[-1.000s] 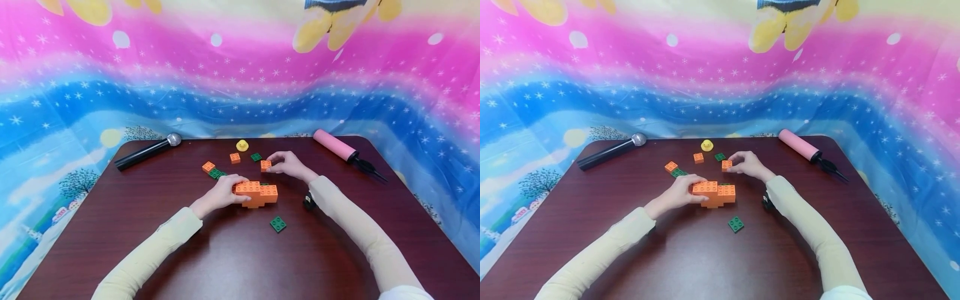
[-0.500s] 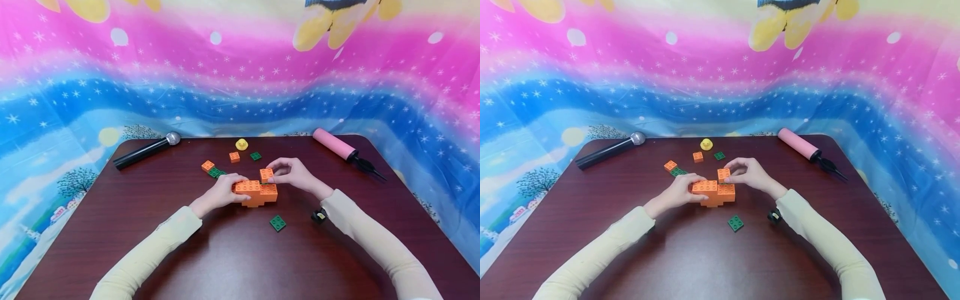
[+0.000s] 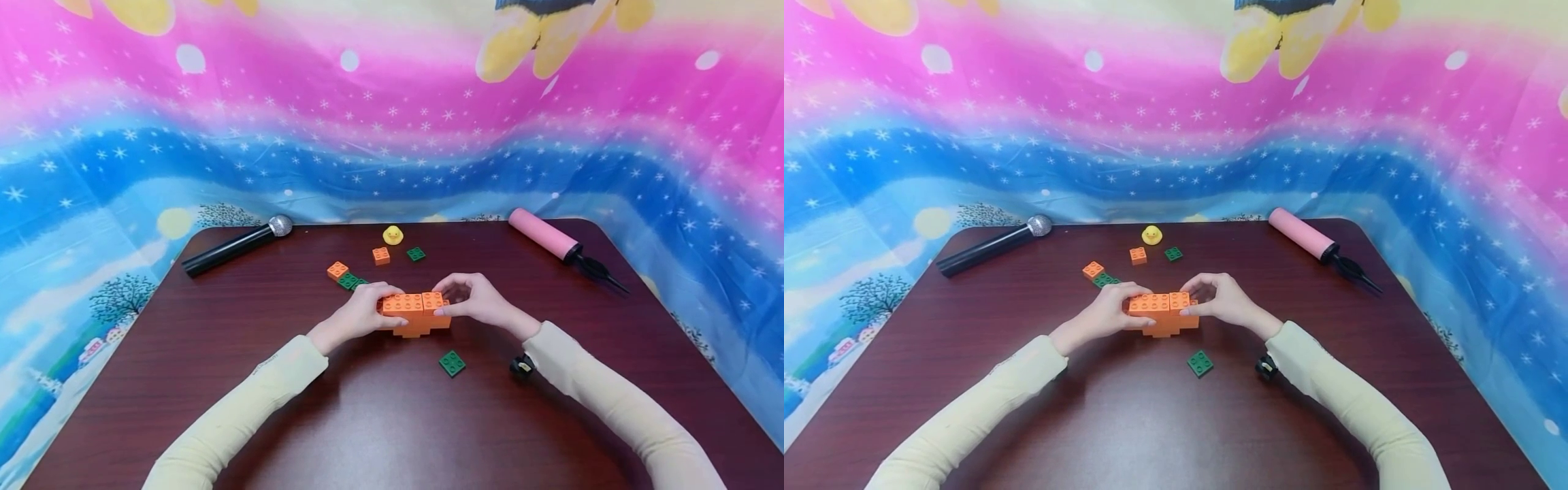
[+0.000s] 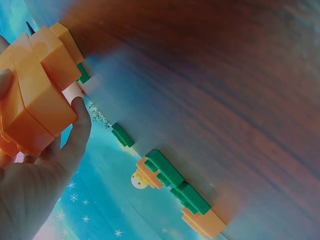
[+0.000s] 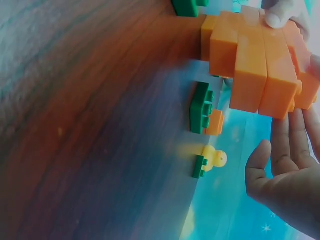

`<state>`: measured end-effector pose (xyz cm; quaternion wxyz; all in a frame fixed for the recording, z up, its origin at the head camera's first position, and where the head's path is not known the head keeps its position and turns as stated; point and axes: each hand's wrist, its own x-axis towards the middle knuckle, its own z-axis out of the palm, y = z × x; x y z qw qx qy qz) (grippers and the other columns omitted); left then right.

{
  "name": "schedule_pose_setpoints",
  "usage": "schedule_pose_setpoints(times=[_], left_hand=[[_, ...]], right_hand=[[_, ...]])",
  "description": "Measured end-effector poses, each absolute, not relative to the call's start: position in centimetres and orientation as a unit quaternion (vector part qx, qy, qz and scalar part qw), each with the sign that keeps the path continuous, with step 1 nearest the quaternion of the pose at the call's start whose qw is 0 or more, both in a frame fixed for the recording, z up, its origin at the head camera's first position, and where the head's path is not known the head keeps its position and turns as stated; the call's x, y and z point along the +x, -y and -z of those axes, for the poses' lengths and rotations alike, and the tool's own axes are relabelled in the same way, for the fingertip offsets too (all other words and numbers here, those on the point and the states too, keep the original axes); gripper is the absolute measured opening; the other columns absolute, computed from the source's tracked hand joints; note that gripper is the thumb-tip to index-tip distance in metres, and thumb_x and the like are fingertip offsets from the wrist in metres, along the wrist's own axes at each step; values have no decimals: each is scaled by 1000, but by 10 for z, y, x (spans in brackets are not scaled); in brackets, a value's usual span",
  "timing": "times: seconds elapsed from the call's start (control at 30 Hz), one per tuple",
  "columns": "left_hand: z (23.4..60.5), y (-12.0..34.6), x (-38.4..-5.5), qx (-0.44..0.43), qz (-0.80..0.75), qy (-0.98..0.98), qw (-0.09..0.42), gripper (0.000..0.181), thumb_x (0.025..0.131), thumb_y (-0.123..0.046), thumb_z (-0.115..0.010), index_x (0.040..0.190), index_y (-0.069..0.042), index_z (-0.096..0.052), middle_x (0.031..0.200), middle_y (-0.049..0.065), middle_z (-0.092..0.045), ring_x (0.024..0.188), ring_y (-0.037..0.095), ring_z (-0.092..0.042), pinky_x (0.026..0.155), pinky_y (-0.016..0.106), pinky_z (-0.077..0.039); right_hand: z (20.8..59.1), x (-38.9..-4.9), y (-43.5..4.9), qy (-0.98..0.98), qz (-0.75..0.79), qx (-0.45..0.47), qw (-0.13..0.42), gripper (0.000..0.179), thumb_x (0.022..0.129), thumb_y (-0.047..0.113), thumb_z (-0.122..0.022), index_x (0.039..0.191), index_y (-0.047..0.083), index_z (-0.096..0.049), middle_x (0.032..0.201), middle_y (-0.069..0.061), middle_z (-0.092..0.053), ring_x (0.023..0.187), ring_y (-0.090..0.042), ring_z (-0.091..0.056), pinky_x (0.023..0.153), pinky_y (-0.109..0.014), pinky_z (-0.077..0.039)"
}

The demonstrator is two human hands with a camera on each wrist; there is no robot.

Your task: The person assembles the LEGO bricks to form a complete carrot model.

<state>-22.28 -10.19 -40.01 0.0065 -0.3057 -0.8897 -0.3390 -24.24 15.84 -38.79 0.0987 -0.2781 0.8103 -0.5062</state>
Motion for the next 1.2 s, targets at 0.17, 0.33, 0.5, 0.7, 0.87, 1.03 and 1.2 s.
schedule_pose_setpoints(times=[0.17,0.33,0.5,0.7,0.87,1.03,1.2], left_hand=[[401,102,-223,-305,339,890,9,45,79,-28,-79,116,-7,-65,102,6,-66,85,15,-57,74,27,-49],[402,102,-223,-298,340,892,9,46,78,-28,-80,117,-7,-65,102,5,-66,85,15,-56,75,28,-50],[402,103,-223,-300,346,889,9,47,78,-29,-80,118,-8,-65,104,5,-66,86,15,-57,75,29,-51],[402,102,-224,-297,342,891,3,47,79,-29,-79,118,-7,-65,104,5,-66,86,15,-57,75,28,-50],[402,101,-224,-298,339,892,7,48,79,-29,-79,118,-7,-65,103,6,-66,86,15,-56,76,29,-50],[402,100,-225,-294,331,897,2,49,79,-31,-79,119,-8,-65,103,5,-66,85,15,-55,75,29,-49],[400,101,-224,-289,325,900,-2,49,79,-32,-79,119,-8,-65,102,5,-66,83,15,-55,74,28,-49]], right_hand=[[391,-241,-157,-810,508,-279,89,33,77,10,-80,107,4,-68,100,-13,-67,87,-23,-62,74,-28,-53],[395,-240,-155,-811,496,-303,69,38,78,10,-79,114,6,-66,105,-11,-66,90,-22,-61,76,-29,-53],[397,-238,-154,-816,490,-305,41,38,77,12,-80,112,8,-68,104,-8,-68,89,-19,-61,75,-29,-54],[398,-235,-151,-832,472,-291,6,34,75,20,-83,106,13,-71,100,-2,-68,88,-16,-60,75,-32,-53],[396,-237,-151,-835,458,-305,-8,32,74,20,-83,104,13,-73,95,-1,-68,84,-16,-58,73,-36,-53],[392,-240,-151,-839,436,-325,-9,30,73,21,-84,100,13,-74,93,1,-67,82,-15,-58,69,-30,-53],[388,-241,-149,-838,424,-344,-7,30,72,22,-85,99,13,-75,92,1,-66,83,-15,-59,68,-30,-54]])
